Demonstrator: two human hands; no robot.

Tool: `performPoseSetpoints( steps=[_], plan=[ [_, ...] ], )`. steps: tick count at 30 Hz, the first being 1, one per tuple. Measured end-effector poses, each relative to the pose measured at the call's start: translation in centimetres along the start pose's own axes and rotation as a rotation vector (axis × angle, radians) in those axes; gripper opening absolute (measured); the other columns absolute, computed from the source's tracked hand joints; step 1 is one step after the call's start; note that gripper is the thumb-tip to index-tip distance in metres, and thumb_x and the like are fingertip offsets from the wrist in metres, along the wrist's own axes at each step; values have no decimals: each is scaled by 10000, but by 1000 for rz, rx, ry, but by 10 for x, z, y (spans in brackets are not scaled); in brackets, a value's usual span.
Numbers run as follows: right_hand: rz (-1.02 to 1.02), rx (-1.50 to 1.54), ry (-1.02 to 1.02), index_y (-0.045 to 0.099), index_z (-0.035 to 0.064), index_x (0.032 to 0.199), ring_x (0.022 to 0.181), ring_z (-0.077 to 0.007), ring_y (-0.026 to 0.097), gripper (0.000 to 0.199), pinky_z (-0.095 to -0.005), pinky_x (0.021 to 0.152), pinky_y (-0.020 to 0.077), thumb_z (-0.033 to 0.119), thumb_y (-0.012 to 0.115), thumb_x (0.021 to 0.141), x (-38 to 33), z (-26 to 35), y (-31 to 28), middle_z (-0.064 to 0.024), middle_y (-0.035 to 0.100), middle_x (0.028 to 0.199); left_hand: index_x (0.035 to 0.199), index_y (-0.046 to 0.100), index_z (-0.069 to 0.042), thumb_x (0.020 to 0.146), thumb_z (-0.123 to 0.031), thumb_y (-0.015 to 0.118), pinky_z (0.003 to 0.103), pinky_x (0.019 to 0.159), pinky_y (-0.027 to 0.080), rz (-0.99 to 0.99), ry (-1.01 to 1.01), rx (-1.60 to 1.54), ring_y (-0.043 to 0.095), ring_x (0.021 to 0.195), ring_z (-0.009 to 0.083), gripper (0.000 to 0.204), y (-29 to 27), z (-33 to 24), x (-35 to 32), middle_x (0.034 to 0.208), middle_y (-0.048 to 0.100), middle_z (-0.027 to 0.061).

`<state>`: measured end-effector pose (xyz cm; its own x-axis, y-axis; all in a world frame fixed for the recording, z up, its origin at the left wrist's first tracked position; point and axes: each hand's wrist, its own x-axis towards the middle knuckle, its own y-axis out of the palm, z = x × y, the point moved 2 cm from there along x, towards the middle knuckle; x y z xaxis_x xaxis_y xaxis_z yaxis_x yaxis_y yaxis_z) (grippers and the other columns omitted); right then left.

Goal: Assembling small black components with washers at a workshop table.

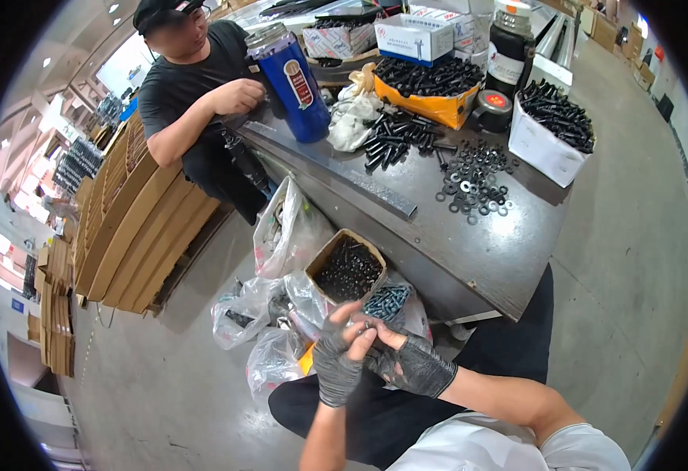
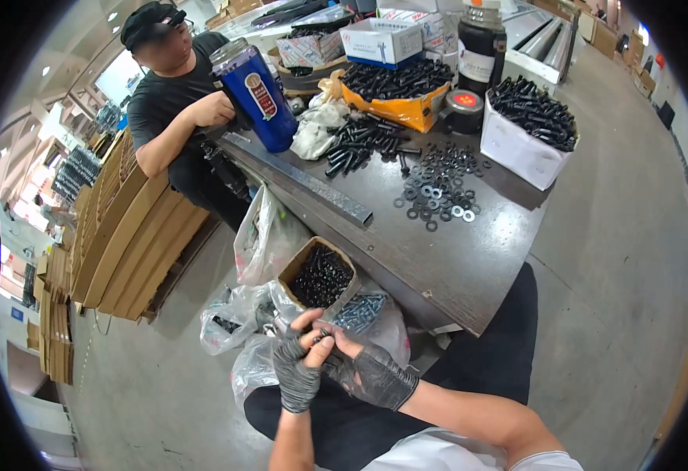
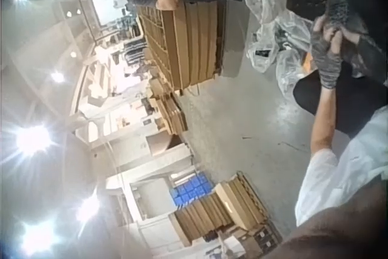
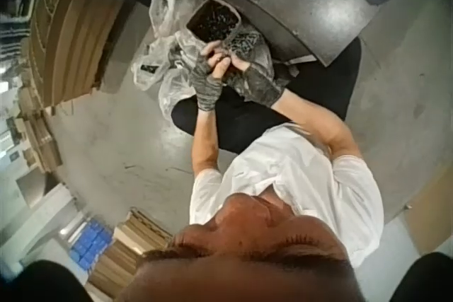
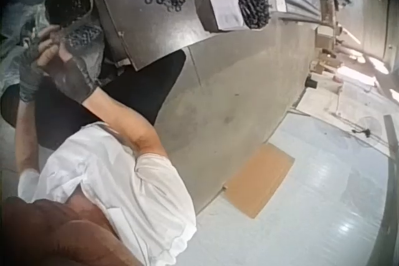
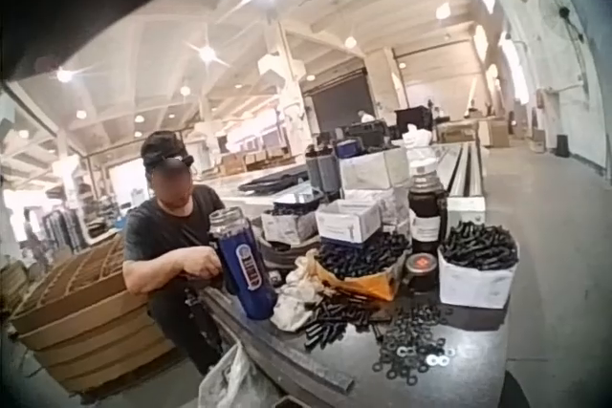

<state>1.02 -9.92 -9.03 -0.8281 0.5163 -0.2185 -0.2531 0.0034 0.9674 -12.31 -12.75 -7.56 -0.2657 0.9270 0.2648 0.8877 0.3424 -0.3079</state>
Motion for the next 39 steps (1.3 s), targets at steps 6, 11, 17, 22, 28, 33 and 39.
performPoseSetpoints(
  steps=[6, 11, 17, 22, 28, 33, 39],
  plan=[
    [-106, -159, 75, 432, -17, 1375, 1165, -129, 533, 436, -284, 1071, 424, 265, 472, 1045, 2, -8, -41, -60, 535, 1226, 987, 717, -8, 856, -70, 707, 326, 903, 471, -117, -244, -62, 614, 1006, 213, 146, 17, 30, -41, 1165, 624, 107],
    [20, -180, 141, 493, 38, 1347, 1133, -178, 616, 412, -287, 955, 500, 308, 487, 1036, 3, 9, -45, -59, 625, 1168, 991, 712, -11, 851, -63, 715, 329, 859, 475, -28, -251, 74, 605, 966, 224, 150, 17, 40, -42, 1068, 615, 105],
    [-97, -205, 265, 546, 11, 1296, 1068, -175, 650, 344, -276, 892, 533, 185, 535, 999, 10, 16, -83, -89, 644, 1165, 1034, 701, -26, 826, -71, 729, 336, 830, 478, 34, -98, 281, 605, 922, 238, 215, 21, 27, -30, 1007, 616, 102],
    [-153, -383, 354, 570, -20, 1252, 1065, -147, 646, 323, -267, 915, 526, 185, 536, 1004, 10, 32, -104, -101, 657, 1144, 1027, 692, -57, 817, -56, 714, 380, 781, 496, 184, -40, 429, 622, 865, 289, 212, 24, 11, -13, 928, 635, 108],
    [-110, -259, 251, 574, -24, 1235, 1061, -159, 648, 326, -274, 934, 519, 214, 526, 1018, 16, 37, -93, -113, 655, 1170, 968, 695, -18, 842, -23, 678, 367, 731, 512, 351, 12, 388, 641, 787, 280, 128, 14, 11, 15, 869, 657, 111],
    [-199, -247, 156, 558, -11, 1244, 1114, -243, 634, 381, -346, 957, 520, 297, 521, 1022, 19, 40, -110, -158, 613, 1253, 951, 687, -32, 834, -56, 671, 408, 753, 509, 247, 208, 479, 642, 833, 337, 120, 2, 39, 98, 893, 653, 137],
    [-267, -268, 291, 559, -23, 1211, 1123, -264, 631, 351, -370, 940, 545, 263, 555, 1007, 15, 31, -118, -163, 623, 1175, 985, 710, -62, 844, -82, 656, 404, 779, 507, 452, -10, 495, 645, 899, 352, 152, 30, 83, 149, 937, 653, 149]
  ],
)
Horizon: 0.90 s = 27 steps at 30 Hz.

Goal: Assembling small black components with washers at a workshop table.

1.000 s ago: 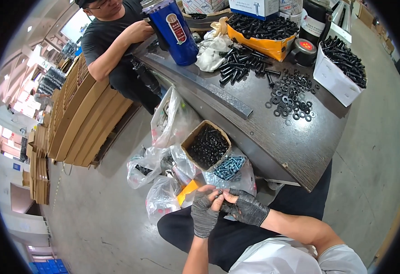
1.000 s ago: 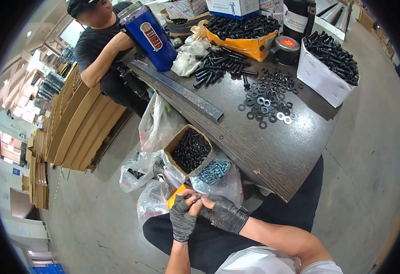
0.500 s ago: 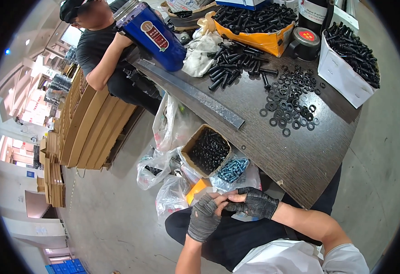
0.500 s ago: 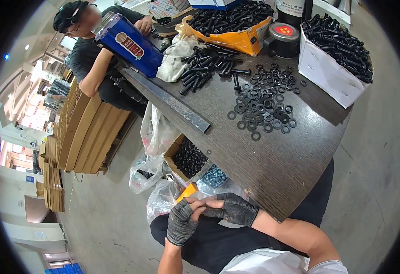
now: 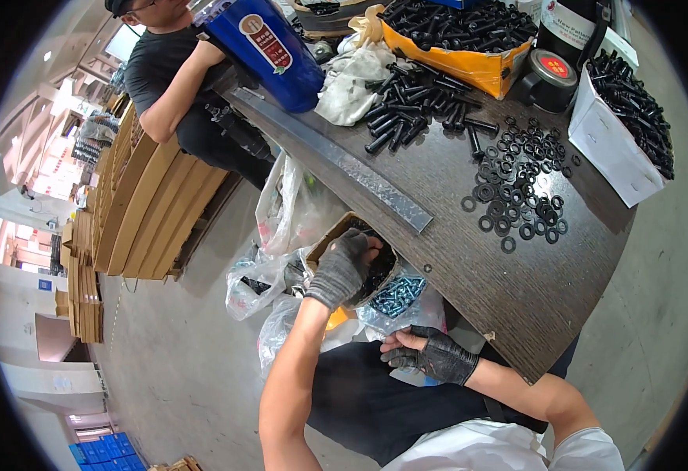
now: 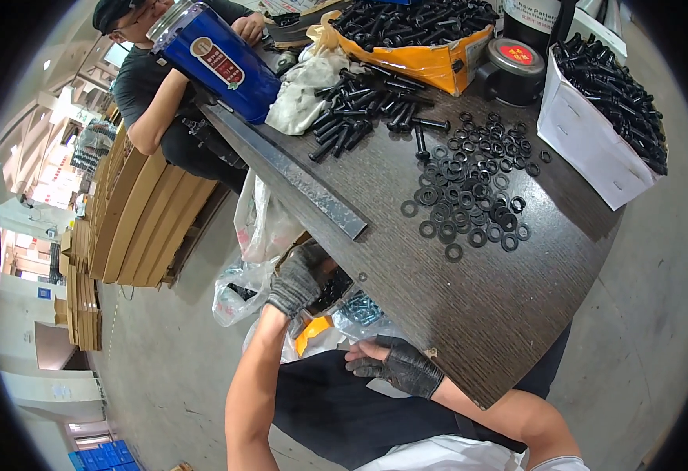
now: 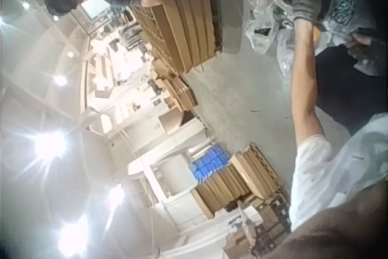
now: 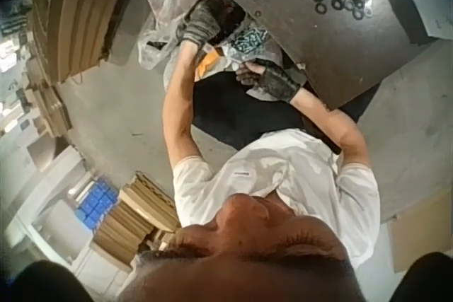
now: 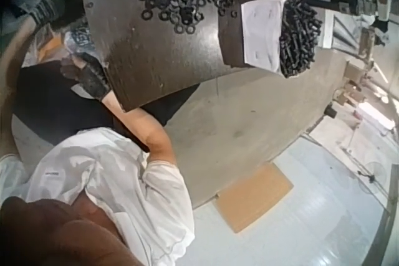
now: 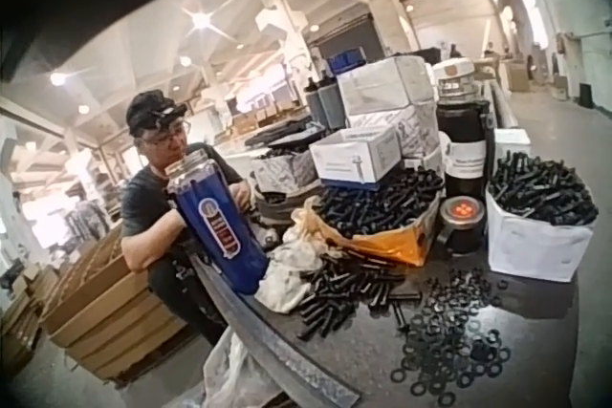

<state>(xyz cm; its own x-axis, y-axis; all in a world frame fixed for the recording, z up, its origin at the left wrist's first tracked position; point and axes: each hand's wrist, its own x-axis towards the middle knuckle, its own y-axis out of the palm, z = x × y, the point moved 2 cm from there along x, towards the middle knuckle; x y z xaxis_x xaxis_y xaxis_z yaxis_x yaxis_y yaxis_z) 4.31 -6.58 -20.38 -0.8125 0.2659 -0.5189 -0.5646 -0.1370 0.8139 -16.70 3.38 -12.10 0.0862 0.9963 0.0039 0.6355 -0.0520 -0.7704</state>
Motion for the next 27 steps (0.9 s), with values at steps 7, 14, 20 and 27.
performPoseSetpoints(
  steps=[7, 14, 20, 27],
  plan=[
    [-38, -48, -16, 569, -39, 1185, 1052, -245, 652, 352, -341, 919, 548, 257, 581, 996, 6, -6, -12, -159, 625, 1139, 1018, 711, -74, 827, -59, 663, 443, 824, 504, 93, -163, 174, 638, 977, 375, 198, 20, 9, 15, 1022, 670, 166],
    [-44, -38, 4, 593, 8, 1131, 1043, -224, 653, 241, -367, 886, 575, 202, 592, 989, 8, -10, -11, -102, 628, 1089, 1021, 695, -59, 812, -61, 670, 462, 803, 512, -99, 7, 246, 642, 951, 389, 210, 39, 16, 8, 999, 669, 198],
    [-2, -57, -21, 543, -62, 1215, 1023, -236, 656, 380, -330, 902, 547, 243, 587, 993, 0, -16, -8, -163, 625, 1132, 938, 695, -47, 805, -64, 688, 438, 765, 500, -375, -30, -103, 638, 874, 383, 134, 34, 14, 2, 910, 657, 176],
    [49, -780, -113, 655, 14, 1065, 951, -133, 622, 258, -301, 856, 504, 247, 582, 983, -72, 4, 27, -63, 654, 1036, 937, 696, -43, 844, -44, 697, 331, 760, 489, -750, -134, -274, 630, 787, 229, 93, -3, -11, -60, 865, 653, 105]
  ],
)
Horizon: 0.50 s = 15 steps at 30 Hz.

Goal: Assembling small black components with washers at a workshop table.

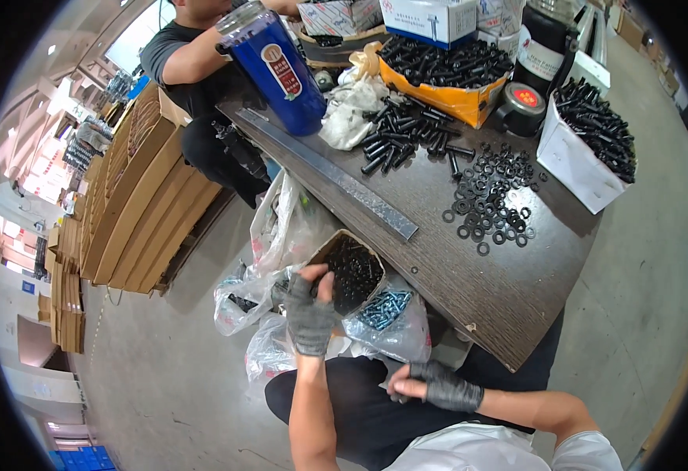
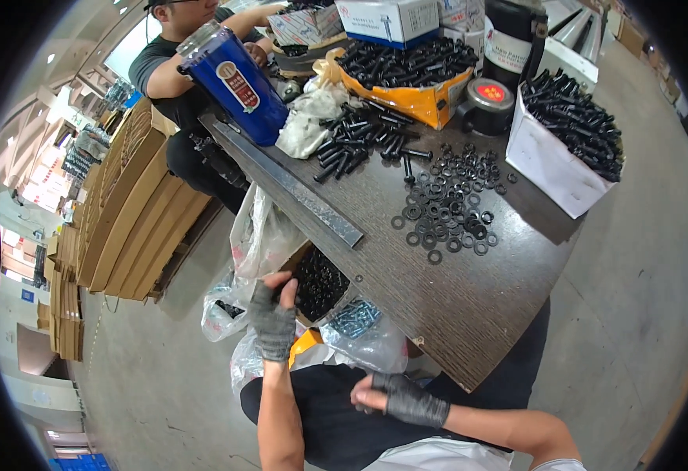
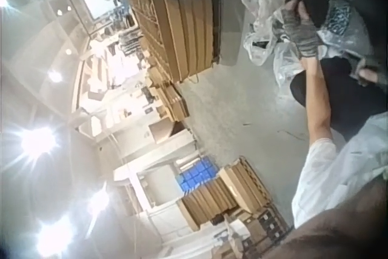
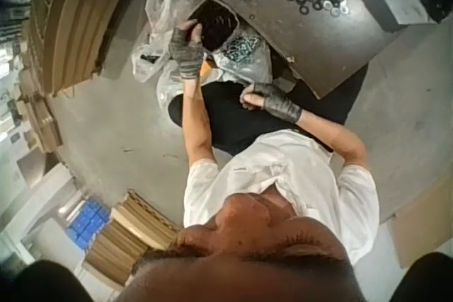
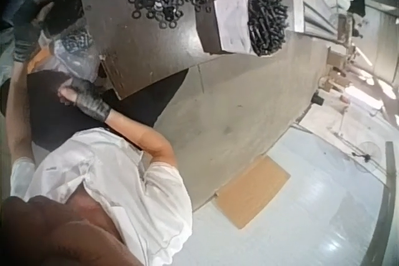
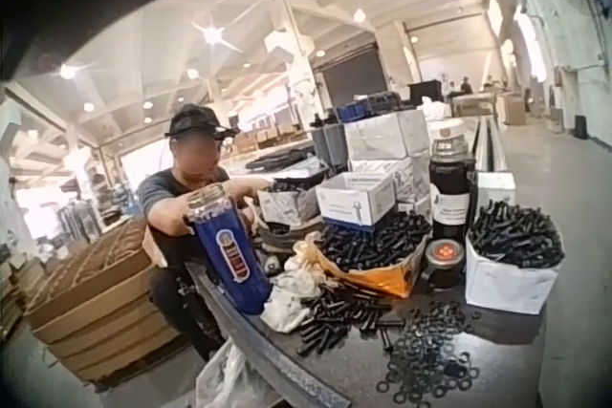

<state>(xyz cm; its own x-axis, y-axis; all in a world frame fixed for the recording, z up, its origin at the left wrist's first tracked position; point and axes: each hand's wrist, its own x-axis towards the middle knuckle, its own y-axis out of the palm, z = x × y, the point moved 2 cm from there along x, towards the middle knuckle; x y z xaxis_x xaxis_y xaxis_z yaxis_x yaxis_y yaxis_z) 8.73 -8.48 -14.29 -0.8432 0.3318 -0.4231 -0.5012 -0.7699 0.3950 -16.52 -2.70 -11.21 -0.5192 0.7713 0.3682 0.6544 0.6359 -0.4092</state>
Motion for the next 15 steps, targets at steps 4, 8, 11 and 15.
performPoseSetpoints(
  steps=[4, 8, 11, 15],
  plan=[
    [103, -576, -543, 645, 40, 1081, 963, -204, 648, 181, -325, 842, 520, 171, 619, 958, -69, 61, 23, -88, 653, 1051, 941, 699, -42, 849, -26, 691, 310, 724, 483, 80, 149, 58, 617, 767, 200, 93, -10, -35, -12, 841, 651, 77],
    [-32, -1014, -781, 658, 97, 1071, 932, -249, 659, 193, -356, 777, 541, 138, 688, 885, -127, 158, 20, -86, 653, 1046, 974, 683, -29, 856, 43, 648, 305, 692, 491, 180, 236, -130, 619, 767, 200, 143, -13, -59, -19, 863, 650, 100],
    [-629, -1513, -889, 665, 139, 1035, 859, -242, 657, 231, -356, 702, 531, 125, 734, 815, -141, 203, -14, -60, 655, 1024, 975, 672, -29, 859, 49, 644, 314, 714, 499, 191, 369, -157, 626, 784, 229, 143, -12, -96, -15, 903, 648, 105],
    [-814, -1590, -727, 656, 104, 1023, 918, -298, 636, 225, -390, 797, 508, 178, 715, 820, -108, 259, -69, -95, 635, 975, 935, 667, -2, 812, 62, 663, 298, 729, 491, 164, 509, -194, 622, 790, 207, 138, -2, -154, 18, 859, 643, 91]
  ],
)
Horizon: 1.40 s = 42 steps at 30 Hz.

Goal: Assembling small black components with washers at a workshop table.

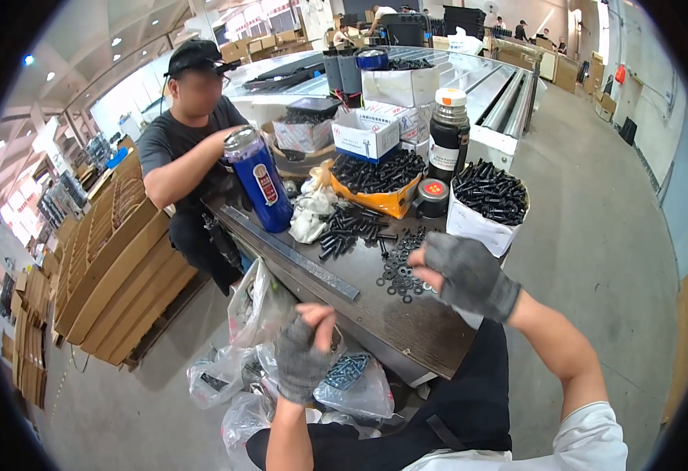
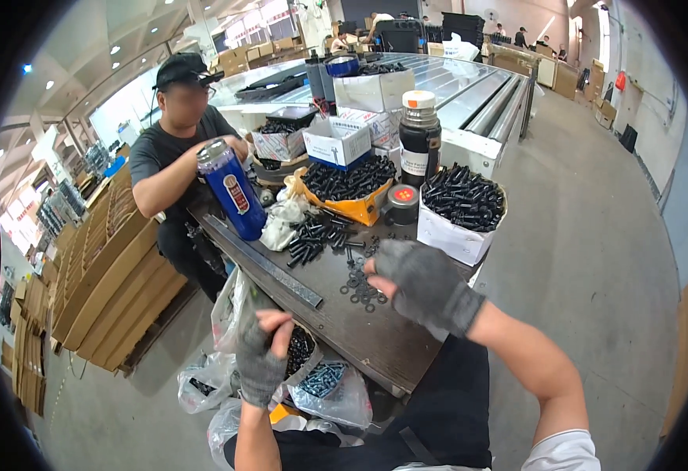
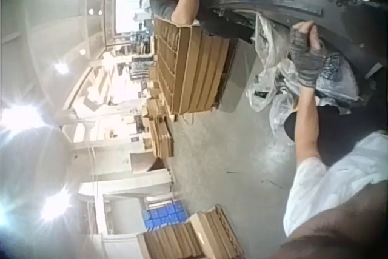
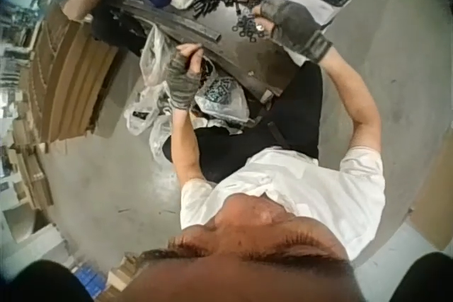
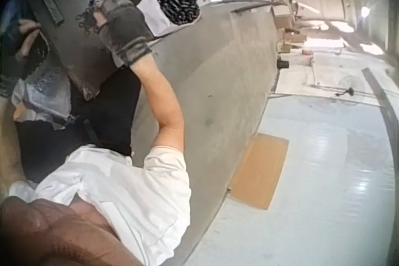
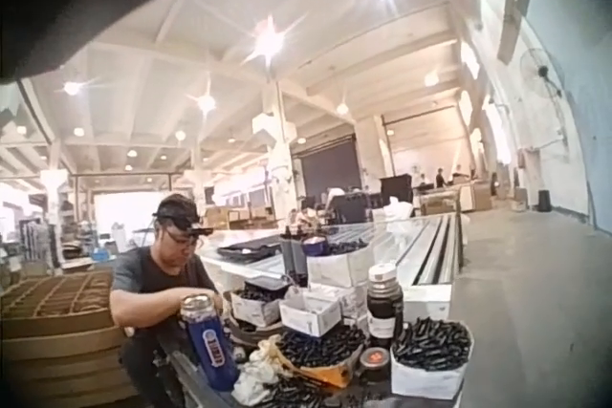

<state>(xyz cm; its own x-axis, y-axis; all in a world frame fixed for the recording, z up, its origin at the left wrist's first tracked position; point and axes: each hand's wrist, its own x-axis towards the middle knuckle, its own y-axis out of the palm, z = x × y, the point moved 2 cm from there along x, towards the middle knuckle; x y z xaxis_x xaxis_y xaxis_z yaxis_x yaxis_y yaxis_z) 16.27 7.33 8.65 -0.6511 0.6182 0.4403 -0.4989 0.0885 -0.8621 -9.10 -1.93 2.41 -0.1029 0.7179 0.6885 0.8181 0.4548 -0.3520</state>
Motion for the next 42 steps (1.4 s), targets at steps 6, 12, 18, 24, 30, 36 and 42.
performPoseSetpoints(
  steps=[6, 12, 18, 24, 30, 36, 42],
  plan=[
    [147, -12, 59, 653, 74, 1053, 971, -326, 630, 239, -418, 844, 499, 205, 663, 854, 53, -37, 50, -128, 641, 983, 934, 694, -19, 833, -118, 700, 372, 754, 516, 196, 16, 350, 669, 849, 306, 141, 29, 25, 76, 899, 674, 156],
    [9, 21, 175, 683, 74, 990, 918, -344, 667, 229, -449, 783, 527, 239, 639, 838, 69, -70, 57, -158, 684, 951, 906, 701, -43, 861, -293, 691, 410, 773, 522, 475, -243, 462, 677, 856, 327, 255, 82, 19, 105, 880, 694, 173],
    [174, -116, 258, 736, 63, 942, 935, -349, 692, 289, -452, 812, 542, 269, 674, 747, 90, -76, 75, -178, 715, 964, 886, 705, -51, 816, -400, 681, 421, 825, 534, 592, -337, 677, 679, 905, 358, 356, 114, 26, 120, 900, 703, 199],
    [203, -17, 253, 697, 45, 1023, 925, -336, 688, 285, -416, 821, 541, 214, 638, 801, 90, -87, 68, -170, 711, 958, 857, 713, -12, 807, -311, 660, 427, 766, 547, 482, -345, 535, 693, 807, 370, 307, 100, 28, 122, 832, 715, 191],
    [147, 954, 232, 622, -36, 1105, 865, -221, 659, 359, -345, 802, 517, 200, 618, 835, 67, -59, 42, -144, 681, 943, 894, 666, 34, 882, -180, 687, 268, 601, 500, 196, -518, -279, 622, 666, 105, 215, 84, 0, 103, 723, 661, 42],
    [85, 714, 175, 613, 2, 1110, 882, -146, 635, 298, -304, 804, 523, 157, 688, 867, 59, -33, 12, -88, 652, 935, 987, 661, 26, 918, -93, 666, 252, 675, 495, -36, -339, -291, 595, 736, 86, 137, 85, -25, 79, 849, 663, 39],
    [41, 877, 132, 624, 8, 1080, 963, -175, 634, 297, -316, 892, 509, 182, 698, 851, 48, -13, -2, -96, 660, 991, 1090, 647, -2, 955, -161, 655, 249, 733, 490, -114, -337, -392, 581, 829, 94, 209, 78, -26, 58, 927, 637, 20]
  ],
)
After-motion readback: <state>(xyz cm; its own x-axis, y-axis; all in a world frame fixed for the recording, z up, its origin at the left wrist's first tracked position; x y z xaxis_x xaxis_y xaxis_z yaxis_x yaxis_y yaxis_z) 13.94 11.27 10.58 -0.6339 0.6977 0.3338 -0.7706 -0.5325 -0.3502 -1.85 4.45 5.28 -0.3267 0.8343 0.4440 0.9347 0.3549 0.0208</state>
